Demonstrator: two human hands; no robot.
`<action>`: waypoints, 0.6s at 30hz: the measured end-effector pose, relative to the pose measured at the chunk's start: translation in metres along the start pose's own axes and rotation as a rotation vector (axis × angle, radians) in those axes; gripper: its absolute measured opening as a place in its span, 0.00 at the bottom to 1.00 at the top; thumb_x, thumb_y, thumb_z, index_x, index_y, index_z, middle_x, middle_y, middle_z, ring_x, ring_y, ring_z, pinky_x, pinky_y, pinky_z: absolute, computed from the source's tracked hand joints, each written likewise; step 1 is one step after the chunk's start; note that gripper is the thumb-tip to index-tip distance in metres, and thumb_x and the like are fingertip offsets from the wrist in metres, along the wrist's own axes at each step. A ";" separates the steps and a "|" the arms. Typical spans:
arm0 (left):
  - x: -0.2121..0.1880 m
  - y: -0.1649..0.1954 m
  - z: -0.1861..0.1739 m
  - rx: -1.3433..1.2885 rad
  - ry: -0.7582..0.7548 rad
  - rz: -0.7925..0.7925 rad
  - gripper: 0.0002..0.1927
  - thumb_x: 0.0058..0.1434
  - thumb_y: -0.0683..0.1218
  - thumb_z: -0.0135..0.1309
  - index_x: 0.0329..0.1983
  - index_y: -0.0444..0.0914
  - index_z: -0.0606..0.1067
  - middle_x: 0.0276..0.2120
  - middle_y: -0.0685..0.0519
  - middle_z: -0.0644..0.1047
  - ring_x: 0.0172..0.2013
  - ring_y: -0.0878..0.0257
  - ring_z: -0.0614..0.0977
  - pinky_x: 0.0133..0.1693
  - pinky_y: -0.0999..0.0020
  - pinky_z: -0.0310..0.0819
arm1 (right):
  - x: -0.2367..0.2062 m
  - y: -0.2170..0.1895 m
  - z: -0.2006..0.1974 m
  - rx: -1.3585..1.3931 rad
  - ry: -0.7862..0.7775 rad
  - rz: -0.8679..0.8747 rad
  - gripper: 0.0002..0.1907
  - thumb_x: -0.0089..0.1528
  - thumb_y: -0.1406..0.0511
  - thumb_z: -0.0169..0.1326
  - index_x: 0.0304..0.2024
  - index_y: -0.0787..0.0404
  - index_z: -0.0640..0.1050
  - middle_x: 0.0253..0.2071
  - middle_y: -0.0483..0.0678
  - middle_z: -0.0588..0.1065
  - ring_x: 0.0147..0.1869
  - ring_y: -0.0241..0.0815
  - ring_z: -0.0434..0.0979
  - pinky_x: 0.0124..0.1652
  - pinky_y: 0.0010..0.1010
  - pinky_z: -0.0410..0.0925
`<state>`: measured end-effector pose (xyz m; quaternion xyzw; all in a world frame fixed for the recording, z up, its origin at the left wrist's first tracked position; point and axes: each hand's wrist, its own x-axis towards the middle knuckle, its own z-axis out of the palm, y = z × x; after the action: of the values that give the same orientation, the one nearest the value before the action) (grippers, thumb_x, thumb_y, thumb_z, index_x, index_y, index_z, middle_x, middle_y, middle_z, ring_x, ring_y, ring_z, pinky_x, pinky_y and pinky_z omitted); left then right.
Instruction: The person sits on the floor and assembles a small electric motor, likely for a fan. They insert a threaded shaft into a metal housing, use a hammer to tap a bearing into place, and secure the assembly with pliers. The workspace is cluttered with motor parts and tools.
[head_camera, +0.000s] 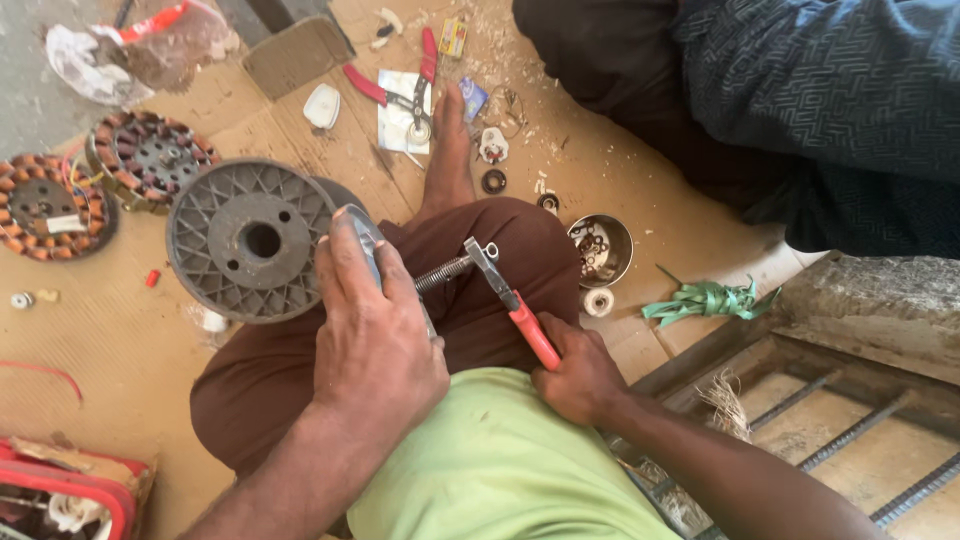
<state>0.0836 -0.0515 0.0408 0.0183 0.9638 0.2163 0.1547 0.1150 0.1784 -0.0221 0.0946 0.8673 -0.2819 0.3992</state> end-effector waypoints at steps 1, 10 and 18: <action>0.000 0.000 -0.001 0.046 0.059 0.062 0.50 0.41 0.49 0.68 0.60 0.13 0.62 0.65 0.16 0.49 0.67 0.21 0.48 0.63 0.41 0.53 | 0.001 0.003 0.003 0.013 0.038 -0.064 0.31 0.48 0.68 0.55 0.56 0.60 0.72 0.39 0.64 0.78 0.47 0.66 0.78 0.48 0.49 0.69; 0.004 -0.017 -0.014 0.191 0.178 0.330 0.47 0.38 0.55 0.64 0.50 0.11 0.70 0.58 0.15 0.63 0.64 0.25 0.60 0.66 0.43 0.54 | 0.010 0.026 0.012 0.034 0.112 -0.252 0.35 0.46 0.69 0.57 0.58 0.62 0.70 0.39 0.62 0.77 0.46 0.64 0.77 0.46 0.49 0.70; 0.016 -0.008 -0.028 0.228 0.144 0.444 0.39 0.35 0.53 0.64 0.40 0.13 0.74 0.46 0.21 0.72 0.56 0.25 0.70 0.63 0.46 0.63 | 0.017 0.046 0.020 0.046 0.144 -0.341 0.33 0.46 0.69 0.58 0.56 0.66 0.72 0.38 0.63 0.77 0.46 0.64 0.78 0.46 0.48 0.70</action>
<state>0.0602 -0.0687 0.0569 0.2312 0.9629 0.1355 0.0314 0.1342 0.2038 -0.0643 -0.0249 0.8905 -0.3578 0.2800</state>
